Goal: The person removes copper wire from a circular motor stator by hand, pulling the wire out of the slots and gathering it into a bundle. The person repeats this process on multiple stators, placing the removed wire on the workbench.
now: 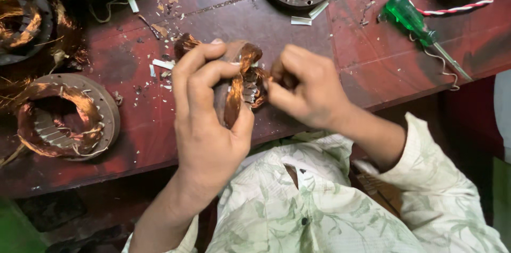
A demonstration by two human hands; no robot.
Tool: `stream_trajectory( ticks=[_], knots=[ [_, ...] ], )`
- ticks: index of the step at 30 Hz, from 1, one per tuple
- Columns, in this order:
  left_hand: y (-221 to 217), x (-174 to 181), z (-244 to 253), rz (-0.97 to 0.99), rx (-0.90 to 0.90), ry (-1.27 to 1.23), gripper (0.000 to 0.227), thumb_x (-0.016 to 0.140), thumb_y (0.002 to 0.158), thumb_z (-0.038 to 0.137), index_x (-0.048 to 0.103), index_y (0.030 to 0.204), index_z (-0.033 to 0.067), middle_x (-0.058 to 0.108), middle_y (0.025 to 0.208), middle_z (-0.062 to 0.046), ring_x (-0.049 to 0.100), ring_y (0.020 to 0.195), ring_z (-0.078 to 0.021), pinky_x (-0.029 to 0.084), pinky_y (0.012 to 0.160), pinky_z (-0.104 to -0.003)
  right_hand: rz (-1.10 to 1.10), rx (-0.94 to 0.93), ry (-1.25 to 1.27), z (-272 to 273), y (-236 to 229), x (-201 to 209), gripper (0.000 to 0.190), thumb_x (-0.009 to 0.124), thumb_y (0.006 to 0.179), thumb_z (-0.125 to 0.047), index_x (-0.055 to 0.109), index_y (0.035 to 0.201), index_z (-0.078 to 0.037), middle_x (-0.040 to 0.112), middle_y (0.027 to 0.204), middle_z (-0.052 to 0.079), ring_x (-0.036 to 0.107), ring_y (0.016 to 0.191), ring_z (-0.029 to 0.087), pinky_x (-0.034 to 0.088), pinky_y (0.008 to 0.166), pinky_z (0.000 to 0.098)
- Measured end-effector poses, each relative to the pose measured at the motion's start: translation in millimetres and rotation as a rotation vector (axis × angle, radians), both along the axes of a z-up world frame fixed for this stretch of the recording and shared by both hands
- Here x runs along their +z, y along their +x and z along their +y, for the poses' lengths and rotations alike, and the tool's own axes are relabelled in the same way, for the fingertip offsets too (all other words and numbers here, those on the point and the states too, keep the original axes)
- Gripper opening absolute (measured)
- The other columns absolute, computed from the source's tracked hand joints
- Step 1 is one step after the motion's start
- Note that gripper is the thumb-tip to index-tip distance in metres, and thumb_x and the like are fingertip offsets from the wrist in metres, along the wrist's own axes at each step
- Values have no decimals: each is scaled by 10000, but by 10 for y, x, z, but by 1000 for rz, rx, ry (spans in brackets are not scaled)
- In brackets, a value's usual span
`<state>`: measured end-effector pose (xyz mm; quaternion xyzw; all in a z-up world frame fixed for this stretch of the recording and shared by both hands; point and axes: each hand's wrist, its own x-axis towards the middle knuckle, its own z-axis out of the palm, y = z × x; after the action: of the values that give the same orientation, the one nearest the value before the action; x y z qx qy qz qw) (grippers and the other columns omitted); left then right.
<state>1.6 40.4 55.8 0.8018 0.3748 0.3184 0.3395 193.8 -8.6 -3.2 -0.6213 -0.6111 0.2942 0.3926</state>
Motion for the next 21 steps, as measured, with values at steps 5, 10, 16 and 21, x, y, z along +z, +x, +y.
stream_trajectory(
  ticks=[5,10,16,21],
  knots=[
    [8,-25,-58,-31,16,28,450,718,908,-69,500,1282,56,459,1415,-149,548,1369,-321,512,1175,-389,-211,-142,231,-75,-221,53,203,747,862,-48,601,998,-13,598,910,140,632,717,266,511,627,363],
    [74,-28,-97,-28,33,39,444,702,912,-83,502,1284,51,473,1401,-157,560,1366,-321,534,1152,-381,-414,-91,351,-62,-203,31,237,765,891,-41,646,1095,-25,557,844,89,614,698,264,500,636,392],
    [106,-27,-140,-42,40,81,446,715,900,-76,512,1280,42,461,1375,-170,540,1359,-342,513,1156,-410,-483,30,507,75,-211,24,271,782,869,-134,627,1032,16,541,812,92,600,667,247,471,589,384],
    [156,-38,-144,-23,33,67,370,706,906,-83,556,1219,45,470,1384,-158,531,1377,-325,485,1185,-403,-506,91,546,-12,-64,14,343,775,886,-178,649,1121,37,633,951,112,649,752,246,480,621,370]
  ],
)
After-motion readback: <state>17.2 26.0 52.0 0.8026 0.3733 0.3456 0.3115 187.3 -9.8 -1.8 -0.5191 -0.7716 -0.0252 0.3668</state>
